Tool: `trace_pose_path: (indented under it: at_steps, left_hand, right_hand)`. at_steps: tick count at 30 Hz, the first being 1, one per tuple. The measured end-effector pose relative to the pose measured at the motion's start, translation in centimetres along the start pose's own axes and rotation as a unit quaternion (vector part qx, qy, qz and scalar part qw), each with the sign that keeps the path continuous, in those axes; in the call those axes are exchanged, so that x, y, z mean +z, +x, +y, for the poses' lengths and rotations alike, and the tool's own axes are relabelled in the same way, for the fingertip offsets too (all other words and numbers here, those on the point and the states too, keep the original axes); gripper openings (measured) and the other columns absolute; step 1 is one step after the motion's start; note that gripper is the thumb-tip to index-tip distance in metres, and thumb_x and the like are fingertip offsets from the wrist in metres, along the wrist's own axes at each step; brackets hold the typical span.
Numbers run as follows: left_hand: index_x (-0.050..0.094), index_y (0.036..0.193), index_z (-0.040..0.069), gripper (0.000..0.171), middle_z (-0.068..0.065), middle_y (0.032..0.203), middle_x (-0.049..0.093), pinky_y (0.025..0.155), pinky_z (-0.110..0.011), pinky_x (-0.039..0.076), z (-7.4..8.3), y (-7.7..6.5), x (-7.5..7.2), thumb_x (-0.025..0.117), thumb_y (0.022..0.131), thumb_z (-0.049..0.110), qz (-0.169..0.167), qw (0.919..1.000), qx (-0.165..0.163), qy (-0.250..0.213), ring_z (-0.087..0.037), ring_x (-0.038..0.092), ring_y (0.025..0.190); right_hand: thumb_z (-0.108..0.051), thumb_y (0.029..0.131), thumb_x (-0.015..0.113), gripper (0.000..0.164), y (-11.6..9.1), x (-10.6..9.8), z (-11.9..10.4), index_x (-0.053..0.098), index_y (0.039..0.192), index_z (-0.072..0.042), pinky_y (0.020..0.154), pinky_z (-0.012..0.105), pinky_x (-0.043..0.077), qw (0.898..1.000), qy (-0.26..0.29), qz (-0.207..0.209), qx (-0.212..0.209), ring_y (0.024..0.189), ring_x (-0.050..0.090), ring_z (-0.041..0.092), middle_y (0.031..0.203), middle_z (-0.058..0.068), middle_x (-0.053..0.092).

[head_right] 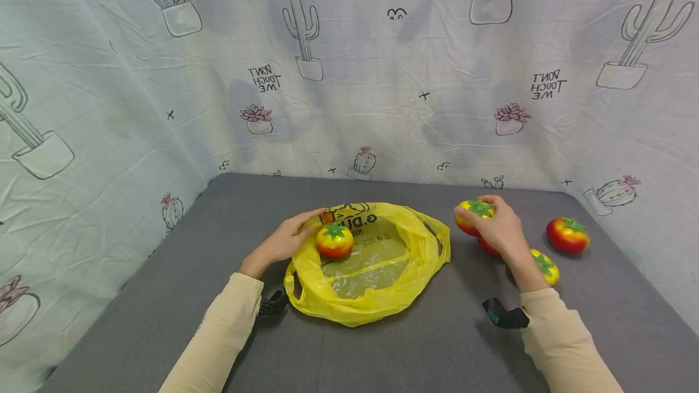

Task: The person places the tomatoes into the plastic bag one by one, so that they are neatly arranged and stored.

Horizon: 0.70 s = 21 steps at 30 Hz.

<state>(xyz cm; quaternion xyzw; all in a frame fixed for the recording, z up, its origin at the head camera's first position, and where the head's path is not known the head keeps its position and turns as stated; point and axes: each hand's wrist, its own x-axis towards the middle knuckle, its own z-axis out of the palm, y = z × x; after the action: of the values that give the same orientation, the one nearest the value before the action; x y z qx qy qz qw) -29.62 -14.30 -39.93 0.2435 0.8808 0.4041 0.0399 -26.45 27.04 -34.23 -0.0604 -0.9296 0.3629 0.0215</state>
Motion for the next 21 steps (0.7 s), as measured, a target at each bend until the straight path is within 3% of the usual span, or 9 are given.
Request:
trace_pose_path:
  at_steps: [5, 12, 21]
  left_hand:
    - [0.037, 0.148, 0.013, 0.047, -0.01, 0.149, 0.036, 0.108, -0.048, 0.029, 0.06, -0.06, -0.05, 0.04, 0.102, 0.004, 0.0, 1.0, 0.001, -0.002, -0.029, 0.031, 0.136]
    - [0.038, 0.148, 0.012, 0.047, -0.01, 0.148, 0.036, 0.108, -0.048, 0.029, 0.11, -0.12, -0.07, 0.04, 0.102, 0.003, -0.002, 1.0, 0.006, 0.004, -0.029, 0.031, 0.136]
    - [0.038, 0.148, 0.011, 0.047, -0.012, 0.148, 0.037, 0.108, -0.049, 0.029, 0.08, -0.02, -0.13, 0.041, 0.101, 0.002, -0.003, 0.9999, 0.013, 0.001, -0.03, 0.031, 0.136]
  right_hand:
    - [-0.065, 0.086, 0.053, 0.089, -0.05, 0.2, -0.34, 0.031, 0.142, 0.001, 0.072, 0.042, 0.042, 1.0, 0.004, -0.005, -0.007, 0.099, 0.042, 0.042, 0.126, 0.031, 0.038]
    - [-0.069, 0.085, 0.051, 0.095, 0.01, 0.48, -0.69, 0.029, 0.143, 0.002, 0.079, 0.053, 0.041, 1.0, -0.01, -0.019, 0.007, 0.105, 0.039, 0.045, 0.133, 0.034, 0.033]
    - [-0.064, 0.087, 0.052, 0.087, -0.19, 1.04, -0.99, 0.034, 0.14, 0.003, 0.078, 0.047, 0.043, 0.999, -0.015, -0.028, -0.02, 0.103, 0.042, 0.042, 0.131, 0.033, 0.037]
